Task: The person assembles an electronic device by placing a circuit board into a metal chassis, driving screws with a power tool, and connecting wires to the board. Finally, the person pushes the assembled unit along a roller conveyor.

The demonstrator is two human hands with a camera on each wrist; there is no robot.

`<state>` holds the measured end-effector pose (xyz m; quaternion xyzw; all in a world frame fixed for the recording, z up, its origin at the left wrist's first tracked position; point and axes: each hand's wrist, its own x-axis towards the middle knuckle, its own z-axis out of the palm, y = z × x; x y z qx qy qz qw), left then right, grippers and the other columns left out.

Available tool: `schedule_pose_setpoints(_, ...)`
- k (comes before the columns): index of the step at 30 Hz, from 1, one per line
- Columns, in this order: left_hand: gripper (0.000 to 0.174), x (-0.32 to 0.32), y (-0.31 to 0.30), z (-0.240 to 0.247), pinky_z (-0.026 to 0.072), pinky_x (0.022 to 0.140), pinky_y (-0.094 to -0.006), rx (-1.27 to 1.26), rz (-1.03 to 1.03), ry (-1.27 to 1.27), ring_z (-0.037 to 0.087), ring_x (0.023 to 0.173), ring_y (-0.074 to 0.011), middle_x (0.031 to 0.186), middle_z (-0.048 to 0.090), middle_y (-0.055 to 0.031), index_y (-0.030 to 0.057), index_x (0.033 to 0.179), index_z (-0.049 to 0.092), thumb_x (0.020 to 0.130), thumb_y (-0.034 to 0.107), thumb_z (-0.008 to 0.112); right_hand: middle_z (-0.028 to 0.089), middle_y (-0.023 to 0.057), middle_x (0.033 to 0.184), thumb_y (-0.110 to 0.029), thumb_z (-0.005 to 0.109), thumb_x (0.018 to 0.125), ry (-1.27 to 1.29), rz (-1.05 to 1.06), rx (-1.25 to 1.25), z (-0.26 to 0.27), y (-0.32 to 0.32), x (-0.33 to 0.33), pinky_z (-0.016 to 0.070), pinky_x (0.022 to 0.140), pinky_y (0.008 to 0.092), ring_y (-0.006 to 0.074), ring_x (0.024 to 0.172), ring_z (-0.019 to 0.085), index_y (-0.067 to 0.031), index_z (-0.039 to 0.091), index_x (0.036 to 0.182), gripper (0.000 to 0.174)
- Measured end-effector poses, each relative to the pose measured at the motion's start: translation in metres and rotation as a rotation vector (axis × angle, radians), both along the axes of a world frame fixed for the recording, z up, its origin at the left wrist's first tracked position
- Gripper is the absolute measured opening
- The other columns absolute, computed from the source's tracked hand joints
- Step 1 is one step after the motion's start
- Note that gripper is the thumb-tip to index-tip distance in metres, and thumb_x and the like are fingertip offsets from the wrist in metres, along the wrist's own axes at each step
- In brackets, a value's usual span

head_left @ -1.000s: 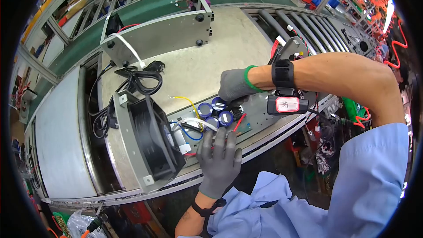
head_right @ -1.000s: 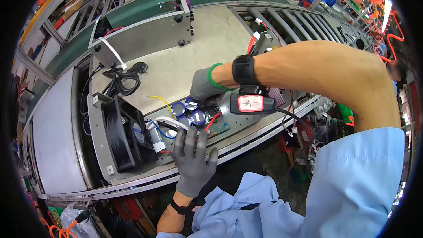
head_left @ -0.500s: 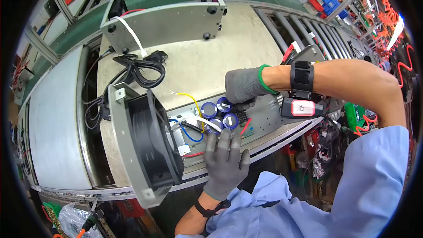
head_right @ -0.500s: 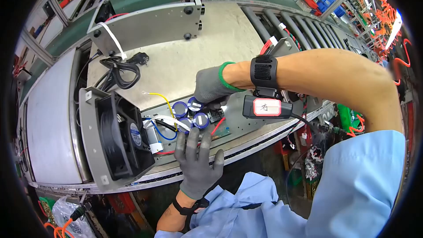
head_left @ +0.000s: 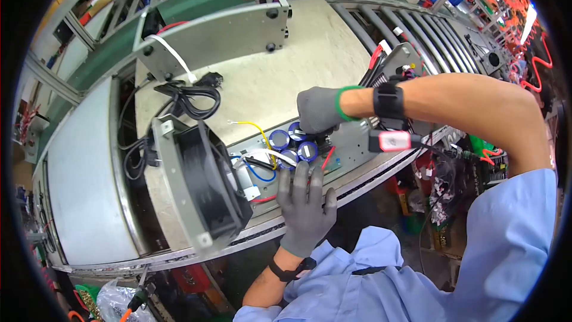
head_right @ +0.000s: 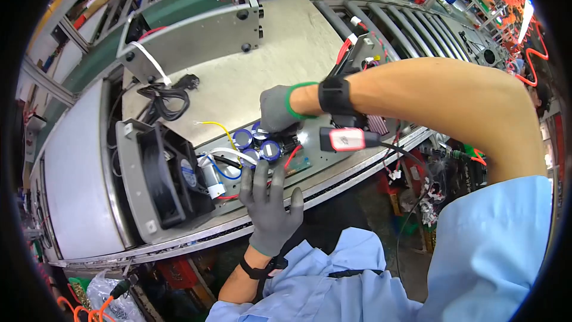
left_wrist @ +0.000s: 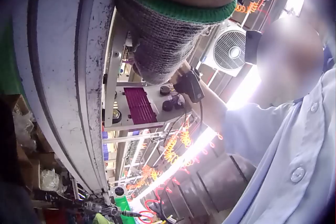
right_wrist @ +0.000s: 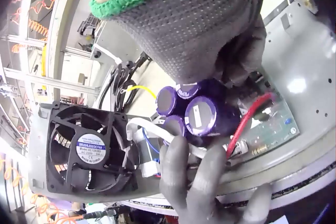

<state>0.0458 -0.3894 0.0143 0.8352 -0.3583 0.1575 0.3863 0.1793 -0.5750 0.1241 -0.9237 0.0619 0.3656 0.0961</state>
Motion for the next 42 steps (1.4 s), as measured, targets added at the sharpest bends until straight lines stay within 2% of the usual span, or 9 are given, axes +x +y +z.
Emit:
schedule_pose_setpoints(3,0.05,0.0,0.003,0.001,0.0331,0.114,-0.0531,0.008,-0.01,-0.029,0.034,0.14,-0.0451,0.147,0.046,-0.0204,0.0045,0.127,0.064,0.081,0.021,0.073,0.074,0.0181,0.077,-0.015,0.066,0.08,0.131,0.14,-0.063,0.023,0.004,0.014,0.0586,0.064,0.0389,0.0312,0.07,0.074,-0.0021,0.077,0.078,0.017)
schedule_pose_setpoints(6,0.053,0.003,0.008,-0.001,0.0327,0.115,-0.0544,0.011,-0.037,-0.049,0.035,0.14,-0.0457,0.147,0.046,-0.0207,0.0045,0.131,0.062,0.081,0.019,0.072,0.075,0.0195,0.09,-0.015,0.068,0.079,-0.292,0.493,-0.317,0.039,0.02,0.007,0.0586,0.072,0.0435,0.0339,0.085,0.075,-0.0034,0.078,0.089,0.018)
schedule_pose_setpoints(8,0.054,0.003,0.011,-0.002,0.0328,0.115,-0.0553,0.024,-0.061,-0.046,0.035,0.14,-0.0468,0.147,0.046,-0.0211,0.0044,0.132,0.061,0.081,0.019,0.072,0.075,0.019,0.095,-0.014,0.067,0.077,-0.584,0.528,-0.141,0.036,0.036,0.005,0.0566,0.08,0.0475,0.038,0.092,0.073,-0.0089,0.078,0.103,0.028)
schedule_pose_setpoints(16,0.062,-0.001,0.033,0.012,0.0406,0.111,-0.0549,0.075,0.012,-0.119,0.044,0.136,-0.0481,0.145,0.046,-0.0268,-0.001,0.137,0.054,0.08,0.019,0.072,0.075,0.0223,0.097,-0.021,0.06,0.081,-0.339,0.123,0.178,-0.004,0.059,0.002,0.0555,0.083,0.0467,0.0377,0.089,0.073,-0.0037,0.078,0.097,0.03)
schedule_pose_setpoints(29,0.079,0.016,0.034,0.041,0.0313,0.121,-0.047,0.004,0.002,-0.108,0.036,0.144,-0.0476,0.152,0.038,-0.0318,-0.0079,0.151,0.03,0.076,-0.001,0.055,0.07,0.0088,0.114,-0.035,0.063,0.09,-0.817,0.359,-0.072,-0.042,0.075,-0.052,0.0508,0.09,0.0442,0.0288,0.111,0.065,-0.0148,0.071,0.114,0.032)
schedule_pose_setpoints(36,0.067,0.019,0.038,0.018,0.0315,0.119,-0.0556,0.318,0.106,-0.33,0.035,0.144,-0.0494,0.153,0.037,-0.0303,-0.0045,0.149,0.038,0.087,0.013,0.058,0.064,0.015,0.104,-0.011,0.063,0.085,-1.535,0.058,0.46,-0.026,0.055,-0.148,0.0525,0.087,0.0435,0.0365,0.103,0.063,-0.0045,0.064,0.107,0.023)
schedule_pose_setpoints(38,0.059,0.073,0.064,-0.066,0.0286,0.12,-0.0546,0.275,-0.031,-0.501,0.04,0.142,-0.0451,0.148,0.048,-0.0268,-0.0025,0.146,0.046,0.094,0.024,0.058,0.064,0.0146,0.105,-0.008,0.062,0.087,-1.515,0.048,0.458,-0.036,0.056,-0.197,0.052,0.088,0.0445,0.0353,0.103,0.063,-0.0045,0.064,0.107,0.021)
schedule_pose_setpoints(40,0.045,0.05,0.029,-0.006,0.0349,0.113,-0.0512,0.002,-0.03,-0.203,0.051,0.128,-0.0443,0.136,0.058,-0.0227,-0.0014,0.139,0.055,0.101,0.022,0.049,0.065,0.0146,0.109,-0.009,0.061,0.089,-1.597,0.096,0.479,-0.049,0.043,-0.245,0.0524,0.089,0.0437,0.0346,0.104,0.063,-0.0047,0.065,0.11,0.022)
schedule_pose_setpoints(42,0.033,0.06,0.027,-0.016,0.0415,0.107,-0.0466,0.062,0.125,-0.292,0.057,0.122,-0.0361,0.125,0.065,-0.0204,-0.0017,0.126,0.062,0.1,0.012,0.048,0.066,0.0132,0.112,-0.01,0.062,0.09,-1.5,-0.072,0.52,-0.071,0.022,-0.298,0.0536,0.089,0.0429,0.0334,0.105,0.065,-0.0058,0.066,0.113,0.024)
